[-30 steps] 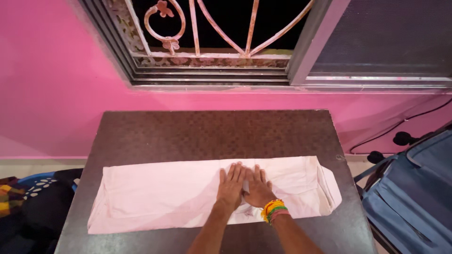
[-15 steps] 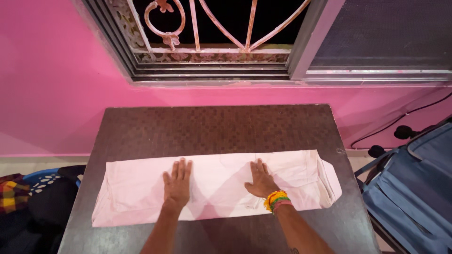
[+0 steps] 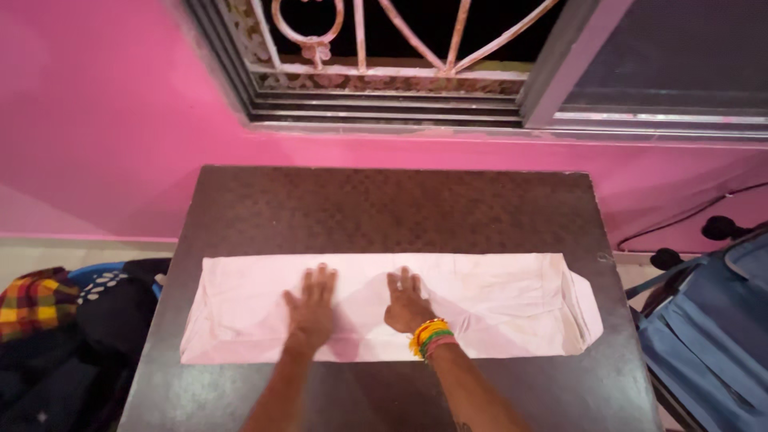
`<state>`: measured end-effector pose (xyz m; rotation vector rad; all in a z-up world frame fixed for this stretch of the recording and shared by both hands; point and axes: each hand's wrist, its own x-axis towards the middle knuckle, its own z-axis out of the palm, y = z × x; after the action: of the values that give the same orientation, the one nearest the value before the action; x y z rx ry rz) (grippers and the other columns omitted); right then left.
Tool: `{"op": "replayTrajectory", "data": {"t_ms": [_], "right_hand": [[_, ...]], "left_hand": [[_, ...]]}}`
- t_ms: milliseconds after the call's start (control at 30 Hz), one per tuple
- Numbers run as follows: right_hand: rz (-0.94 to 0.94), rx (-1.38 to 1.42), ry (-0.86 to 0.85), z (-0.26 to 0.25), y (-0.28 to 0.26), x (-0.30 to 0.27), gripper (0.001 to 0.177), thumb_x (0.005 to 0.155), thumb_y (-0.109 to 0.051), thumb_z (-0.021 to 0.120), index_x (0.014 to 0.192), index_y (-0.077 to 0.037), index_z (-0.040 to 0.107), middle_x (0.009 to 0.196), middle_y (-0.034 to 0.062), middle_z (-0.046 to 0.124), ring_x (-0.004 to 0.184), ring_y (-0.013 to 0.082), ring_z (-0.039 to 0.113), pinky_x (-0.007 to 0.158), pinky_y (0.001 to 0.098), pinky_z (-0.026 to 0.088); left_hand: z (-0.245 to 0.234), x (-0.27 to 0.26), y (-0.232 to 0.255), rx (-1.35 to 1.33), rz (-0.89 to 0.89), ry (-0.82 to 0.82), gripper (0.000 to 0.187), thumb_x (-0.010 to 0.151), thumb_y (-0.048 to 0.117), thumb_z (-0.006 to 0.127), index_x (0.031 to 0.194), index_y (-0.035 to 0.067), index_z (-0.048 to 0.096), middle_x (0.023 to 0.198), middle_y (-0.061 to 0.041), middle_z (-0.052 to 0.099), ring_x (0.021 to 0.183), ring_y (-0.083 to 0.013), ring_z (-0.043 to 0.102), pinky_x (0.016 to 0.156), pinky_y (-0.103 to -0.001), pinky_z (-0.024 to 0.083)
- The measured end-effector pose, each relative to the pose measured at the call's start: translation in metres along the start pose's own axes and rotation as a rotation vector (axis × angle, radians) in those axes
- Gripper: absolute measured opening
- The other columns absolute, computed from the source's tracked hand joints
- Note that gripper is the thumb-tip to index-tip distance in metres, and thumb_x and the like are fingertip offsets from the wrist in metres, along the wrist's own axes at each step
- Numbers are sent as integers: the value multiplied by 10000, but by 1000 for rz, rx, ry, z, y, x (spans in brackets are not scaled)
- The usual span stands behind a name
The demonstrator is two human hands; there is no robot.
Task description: The person folds a shirt on a table by hand, then picks it up and places it into an open suitcase.
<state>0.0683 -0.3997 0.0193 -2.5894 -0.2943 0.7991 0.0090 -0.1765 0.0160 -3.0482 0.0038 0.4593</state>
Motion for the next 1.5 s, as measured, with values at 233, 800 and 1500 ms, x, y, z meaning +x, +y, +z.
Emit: {"op": "replayTrajectory", "data": {"t_ms": [233, 800, 1500], "right_hand": [[59, -43, -93, -23, -33, -20, 951, 801, -173, 637, 1627, -187, 167, 1717, 214, -86, 1578, 466, -35, 1181, 715, 225], [249, -154, -68, -22, -67, -24, 1149, 763, -204, 779, 1641, -284, 41, 1712, 179, -157, 1579, 453, -67, 1133, 768, 253], [108, -157, 66, 50, -187, -9, 1009, 773, -364, 783, 1607, -323, 216, 1721, 114, 34, 1573, 410, 103, 1045, 797, 351]], "left_hand": [[2, -29, -118, -129, -212, -201, 1113, 787, 226, 683, 1635, 121, -30, 1735, -95, -75, 1598, -355, -4, 1195, -685, 191], [-18, -2, -102, -99, 95, -143, 1115, 834, 216, 753, 1648, 188, -7, 1715, -167, -87, 1559, -476, 30, 1019, -843, 304], [-77, -33, -137, -193, 137, -293, 1155, 800, 263, 772, 1660, 169, 6, 1745, -135, -58, 1608, -337, -12, 1199, -705, 190]]}}
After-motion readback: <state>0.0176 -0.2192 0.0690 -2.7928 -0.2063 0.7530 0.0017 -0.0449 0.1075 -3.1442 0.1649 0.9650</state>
